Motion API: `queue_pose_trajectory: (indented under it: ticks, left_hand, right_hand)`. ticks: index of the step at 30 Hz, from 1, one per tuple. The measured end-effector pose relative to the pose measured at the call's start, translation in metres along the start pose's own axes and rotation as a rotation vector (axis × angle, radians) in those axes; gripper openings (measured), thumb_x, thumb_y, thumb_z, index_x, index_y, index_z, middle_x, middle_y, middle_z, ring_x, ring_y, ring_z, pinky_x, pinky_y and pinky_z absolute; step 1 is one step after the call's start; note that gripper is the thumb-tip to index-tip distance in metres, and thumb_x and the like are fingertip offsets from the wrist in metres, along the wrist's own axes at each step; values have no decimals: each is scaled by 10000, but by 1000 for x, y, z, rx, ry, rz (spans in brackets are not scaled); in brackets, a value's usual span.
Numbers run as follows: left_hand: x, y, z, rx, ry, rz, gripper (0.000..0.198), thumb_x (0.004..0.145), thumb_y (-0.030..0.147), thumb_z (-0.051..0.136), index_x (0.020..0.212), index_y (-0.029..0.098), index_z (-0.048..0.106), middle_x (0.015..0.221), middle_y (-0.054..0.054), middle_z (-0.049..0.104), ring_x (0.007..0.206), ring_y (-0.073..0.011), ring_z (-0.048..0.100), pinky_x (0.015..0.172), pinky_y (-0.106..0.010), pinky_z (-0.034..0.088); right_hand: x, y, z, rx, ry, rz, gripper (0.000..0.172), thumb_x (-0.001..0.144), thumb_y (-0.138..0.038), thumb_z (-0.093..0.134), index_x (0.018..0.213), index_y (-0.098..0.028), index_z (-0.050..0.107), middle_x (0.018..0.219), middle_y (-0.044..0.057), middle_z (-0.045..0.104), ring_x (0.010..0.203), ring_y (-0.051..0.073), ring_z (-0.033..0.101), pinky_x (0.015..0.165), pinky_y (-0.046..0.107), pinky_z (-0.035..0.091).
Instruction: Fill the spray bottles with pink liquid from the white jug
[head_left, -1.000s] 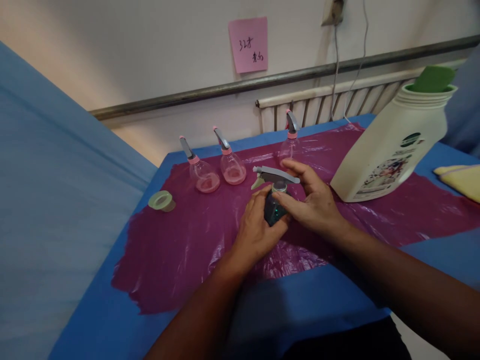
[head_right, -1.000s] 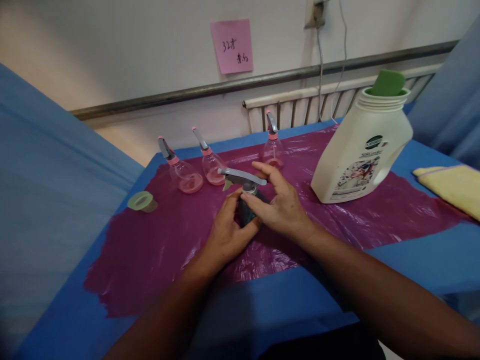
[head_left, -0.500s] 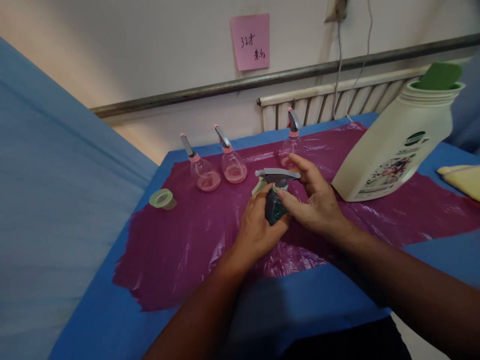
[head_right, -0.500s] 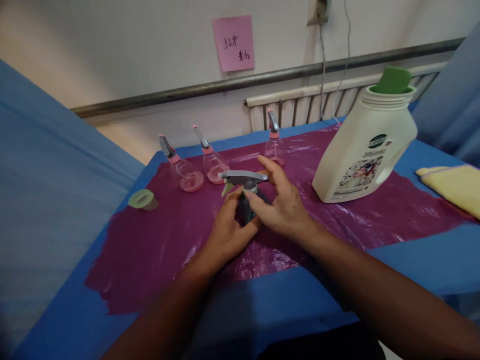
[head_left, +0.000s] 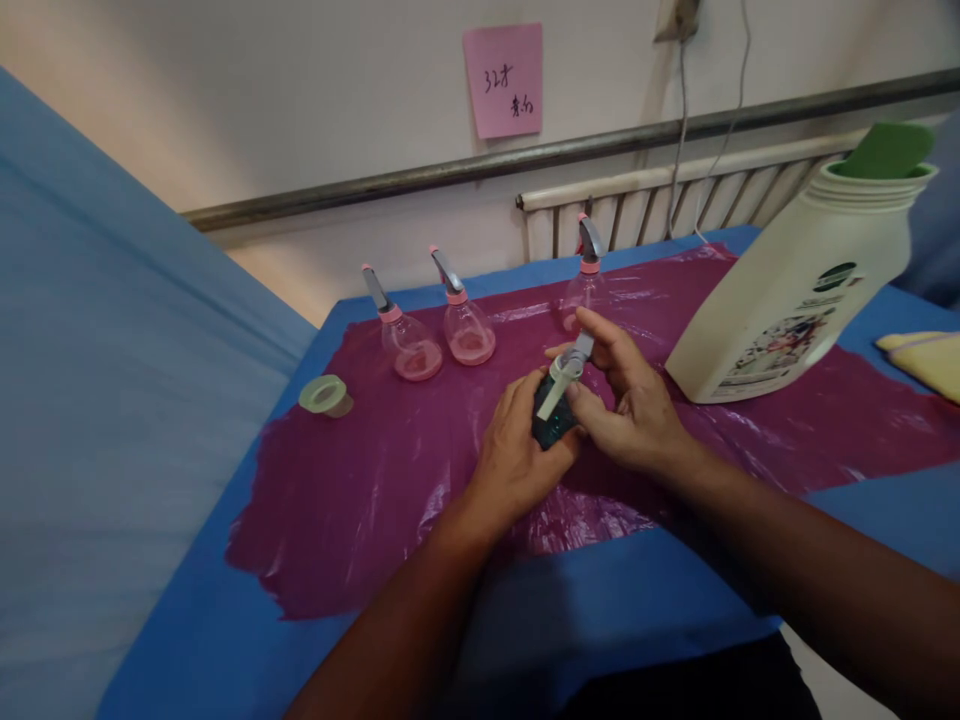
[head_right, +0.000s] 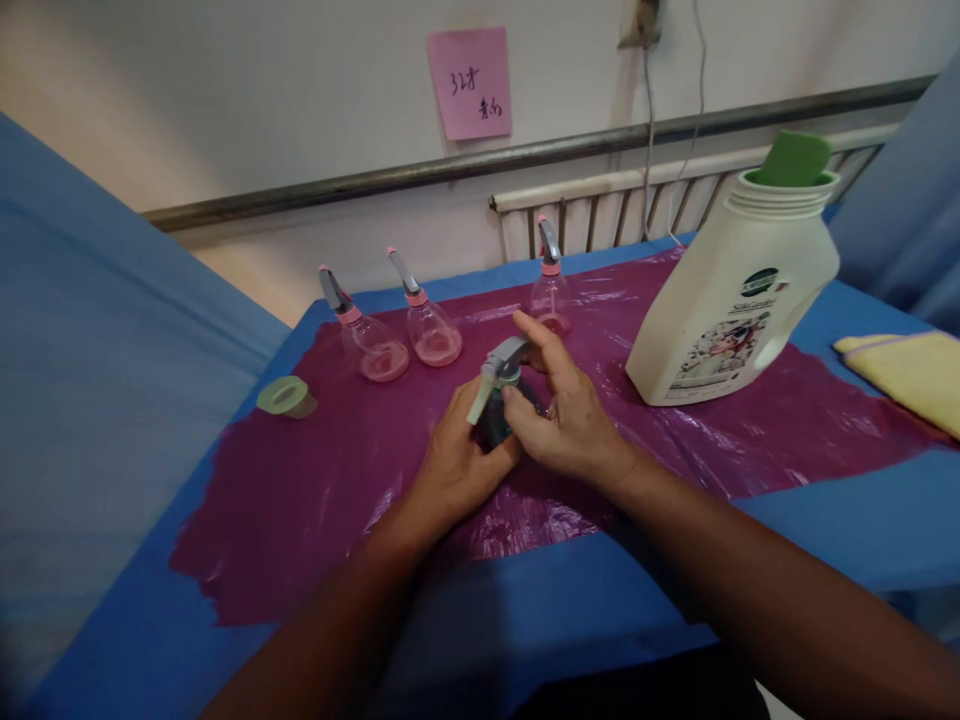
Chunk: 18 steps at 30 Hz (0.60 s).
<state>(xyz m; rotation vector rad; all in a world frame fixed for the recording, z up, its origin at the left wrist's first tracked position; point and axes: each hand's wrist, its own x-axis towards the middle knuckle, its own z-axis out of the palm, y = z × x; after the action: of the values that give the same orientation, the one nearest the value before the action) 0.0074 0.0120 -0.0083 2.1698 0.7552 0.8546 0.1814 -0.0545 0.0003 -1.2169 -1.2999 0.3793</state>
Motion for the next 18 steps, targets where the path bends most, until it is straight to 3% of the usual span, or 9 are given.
queue_pose_trajectory:
  ticks: [8,12,18]
  left_hand:
    - [-2,3,-1,-8,11,6,704,975,280,867,1613,305,571,1589,-131,686,1471,-362,674,1258,-592,555]
    - [-1,3,-1,0,5,19,737,964,271,864,1630,277,549,1603,-136,672,1505,-358,650,1291,-579,526]
    - [-4,1,-1,35,-16,-25,780,948,308,887,1644,273,537,1615,-138,663,1531,-375,629,1314,-589,510]
  right_hand:
    - [2,2,-3,-41,38,-40,658,1021,-288,782,1643,-382,590,1375,53,798,1238,264,794,1172,523,632]
    - [3,5,-5,-9,93,-100,701,1009,-300,829,1661,-366,579,1359,52,800,1176,246,800,1131,493,648]
    - [17,-29,-25,14,300,-269,638,966,-371,920,1558,-338,684,1191,43,849,1027,234,837,955,424,715]
